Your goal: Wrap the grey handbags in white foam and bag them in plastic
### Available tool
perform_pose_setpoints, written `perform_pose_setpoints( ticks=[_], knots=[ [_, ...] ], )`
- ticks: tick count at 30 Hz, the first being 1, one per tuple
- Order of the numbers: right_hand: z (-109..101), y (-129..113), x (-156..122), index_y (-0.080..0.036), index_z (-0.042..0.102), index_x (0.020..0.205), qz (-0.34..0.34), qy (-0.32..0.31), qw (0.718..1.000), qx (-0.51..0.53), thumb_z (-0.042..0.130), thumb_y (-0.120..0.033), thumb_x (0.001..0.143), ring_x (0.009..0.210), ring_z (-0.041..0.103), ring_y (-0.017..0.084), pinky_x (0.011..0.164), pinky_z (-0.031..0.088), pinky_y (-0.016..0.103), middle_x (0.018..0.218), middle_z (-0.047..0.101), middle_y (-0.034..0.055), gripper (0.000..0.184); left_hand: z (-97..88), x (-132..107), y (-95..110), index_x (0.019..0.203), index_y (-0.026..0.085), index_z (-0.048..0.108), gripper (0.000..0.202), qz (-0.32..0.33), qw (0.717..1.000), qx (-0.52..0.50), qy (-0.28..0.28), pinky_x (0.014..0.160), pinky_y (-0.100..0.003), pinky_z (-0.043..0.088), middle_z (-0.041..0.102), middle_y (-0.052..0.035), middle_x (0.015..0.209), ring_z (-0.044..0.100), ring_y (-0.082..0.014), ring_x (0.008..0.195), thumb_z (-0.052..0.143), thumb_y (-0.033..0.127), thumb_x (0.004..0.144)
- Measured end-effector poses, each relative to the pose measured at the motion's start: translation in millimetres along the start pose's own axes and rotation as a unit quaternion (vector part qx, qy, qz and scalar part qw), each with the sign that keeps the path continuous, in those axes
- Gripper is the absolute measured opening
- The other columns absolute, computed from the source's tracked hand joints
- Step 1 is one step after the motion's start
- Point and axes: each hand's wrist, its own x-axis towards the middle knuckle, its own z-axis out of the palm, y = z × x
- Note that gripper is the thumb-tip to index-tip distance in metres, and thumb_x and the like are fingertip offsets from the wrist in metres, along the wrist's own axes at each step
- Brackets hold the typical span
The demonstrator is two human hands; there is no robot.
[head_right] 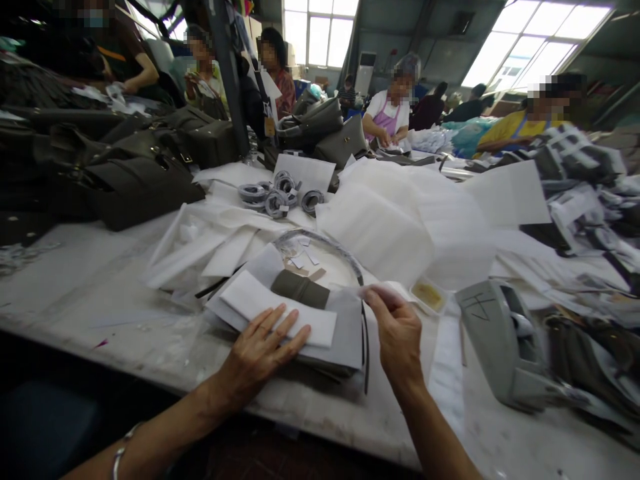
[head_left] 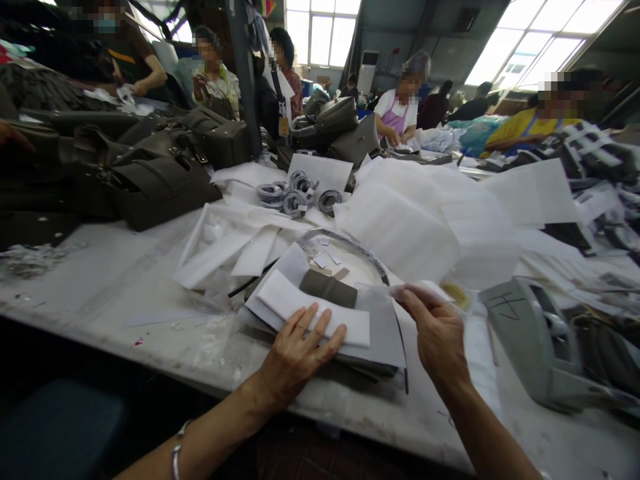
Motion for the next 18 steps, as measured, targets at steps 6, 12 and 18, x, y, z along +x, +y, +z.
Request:
perform_pose_setpoints(
  ticks=[6,12,18],
  knots=[
    [7.2,-14.4,-57.8,-0.024,0.071,0.11,-0.328,-0.237,0.866,-0.292,0.056,-0.02,0.094,0.101,0.07,0.021,0.099,0.055,0.043,0.105,0.076,0.0049,0.023,1.2,2.9,-0.7,0.136,0.025,0.054,0.038,0.005,1.0,0.012,-0.013,0.103,-0.045,0.046,0.061,-0.0087,0.132,0.055,-0.0292,0.126,0.049,0.023,0.099],
    [14.9,7.5,-82.9,-0.01,0.056,0.133,-0.489,-0.221,0.755,-0.377,0.049,-0.001,0.09,0.129,0.054,0.025,0.105,0.049,0.048,0.131,0.064,0.0143,0.045,3.4,3.1,-1.8,0.134,0.024,0.056,0.036,0.011,1.0,0.011,0.0,0.104,-0.045,0.045,0.062,-0.0083,0.131,0.055,-0.0287,0.126,0.044,0.024,0.101],
    [11.4,17.9,-82.4,-0.009,0.055,0.132,-0.511,-0.196,0.745,-0.38,0.052,-0.004,0.09,0.125,0.057,0.026,0.103,0.051,0.048,0.127,0.066,0.0158,0.043,-1.3,12.4,3.5,0.123,0.02,0.062,0.029,0.022,1.0,0.021,-0.005,0.108,-0.055,0.04,0.065,-0.0089,0.125,0.057,-0.0308,0.124,0.042,0.024,0.101]
  ],
)
